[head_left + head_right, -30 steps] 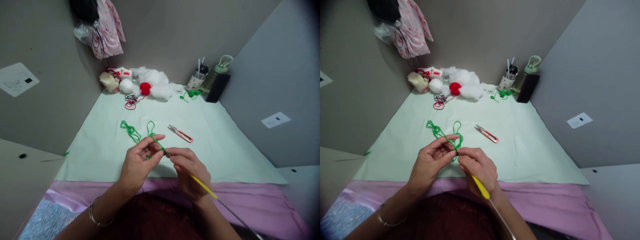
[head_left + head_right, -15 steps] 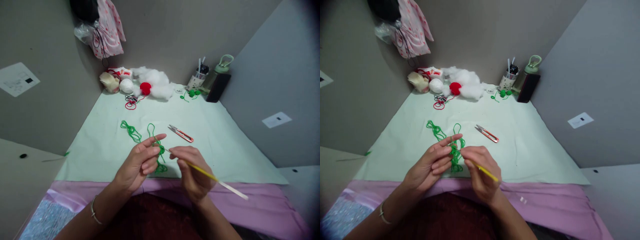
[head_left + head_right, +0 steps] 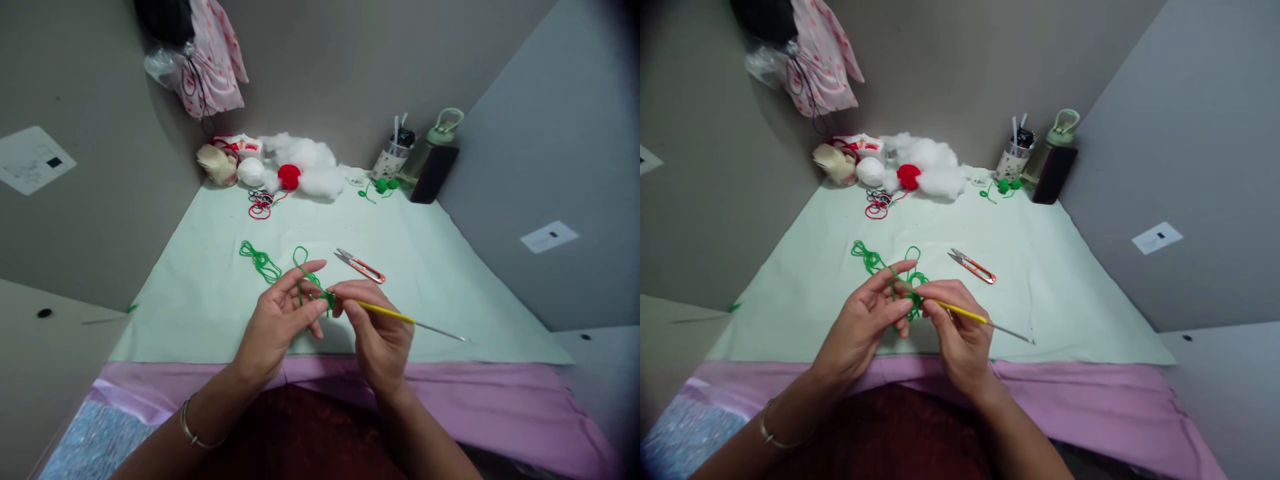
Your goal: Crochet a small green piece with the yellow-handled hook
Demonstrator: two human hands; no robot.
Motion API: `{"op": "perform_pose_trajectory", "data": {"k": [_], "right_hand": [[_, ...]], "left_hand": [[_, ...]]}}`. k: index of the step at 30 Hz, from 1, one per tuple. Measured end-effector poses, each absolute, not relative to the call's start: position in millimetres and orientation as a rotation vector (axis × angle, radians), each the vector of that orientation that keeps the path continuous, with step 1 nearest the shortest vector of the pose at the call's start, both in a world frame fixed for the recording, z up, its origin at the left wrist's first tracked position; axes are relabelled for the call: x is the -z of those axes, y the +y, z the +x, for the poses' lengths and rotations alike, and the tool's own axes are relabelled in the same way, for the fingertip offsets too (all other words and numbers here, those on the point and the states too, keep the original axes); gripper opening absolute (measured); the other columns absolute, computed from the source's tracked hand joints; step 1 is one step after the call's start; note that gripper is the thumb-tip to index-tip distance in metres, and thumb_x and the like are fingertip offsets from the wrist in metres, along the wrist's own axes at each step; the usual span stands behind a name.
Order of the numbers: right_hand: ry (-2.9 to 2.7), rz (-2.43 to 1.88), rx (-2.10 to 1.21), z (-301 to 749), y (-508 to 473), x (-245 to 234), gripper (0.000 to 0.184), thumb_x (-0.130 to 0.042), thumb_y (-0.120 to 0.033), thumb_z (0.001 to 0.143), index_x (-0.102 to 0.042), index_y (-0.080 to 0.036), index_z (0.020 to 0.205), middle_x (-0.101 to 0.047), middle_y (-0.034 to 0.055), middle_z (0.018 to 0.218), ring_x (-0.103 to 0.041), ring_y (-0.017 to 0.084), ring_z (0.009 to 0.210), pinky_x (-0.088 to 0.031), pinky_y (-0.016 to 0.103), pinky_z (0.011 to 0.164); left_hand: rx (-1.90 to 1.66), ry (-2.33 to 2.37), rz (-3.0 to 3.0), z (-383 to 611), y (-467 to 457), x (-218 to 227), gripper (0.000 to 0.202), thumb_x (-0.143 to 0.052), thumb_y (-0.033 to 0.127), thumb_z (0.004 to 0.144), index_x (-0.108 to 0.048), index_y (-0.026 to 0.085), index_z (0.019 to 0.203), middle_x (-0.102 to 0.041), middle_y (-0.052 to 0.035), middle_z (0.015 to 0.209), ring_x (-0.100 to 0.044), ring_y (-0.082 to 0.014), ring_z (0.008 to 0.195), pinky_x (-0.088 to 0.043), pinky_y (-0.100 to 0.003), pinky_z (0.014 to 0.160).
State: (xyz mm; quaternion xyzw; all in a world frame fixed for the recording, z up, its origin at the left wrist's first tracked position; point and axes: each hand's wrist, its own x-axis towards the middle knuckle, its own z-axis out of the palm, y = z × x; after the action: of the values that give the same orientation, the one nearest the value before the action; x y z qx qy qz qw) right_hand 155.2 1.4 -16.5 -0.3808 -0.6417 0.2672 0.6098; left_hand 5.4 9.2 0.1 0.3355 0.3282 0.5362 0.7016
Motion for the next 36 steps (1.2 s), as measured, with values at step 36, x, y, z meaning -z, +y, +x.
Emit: {"op": "perform_pose_trajectory", "data": {"k": [36], "right_hand": [[-1.308, -0.707, -0.989, 170.0, 6.8, 9.8, 0.019, -0.056, -0.021, 0.104, -0.075, -0.024, 0.104, -0.079, 0.0058, 0.1, -0.073, 0.017, 0.075, -0.062, 0.035, 0.069]], "left_hand": [[-1.21, 0.799, 0.817, 1.5, 10.0, 3.5, 0.033, -0.081, 0.023, 0.084, -0.078, 0.023, 0.117, -0.06, 0.0003, 0.085, -0.057, -0.0134, 0.08, -0.05, -0.026, 0.079]]}}
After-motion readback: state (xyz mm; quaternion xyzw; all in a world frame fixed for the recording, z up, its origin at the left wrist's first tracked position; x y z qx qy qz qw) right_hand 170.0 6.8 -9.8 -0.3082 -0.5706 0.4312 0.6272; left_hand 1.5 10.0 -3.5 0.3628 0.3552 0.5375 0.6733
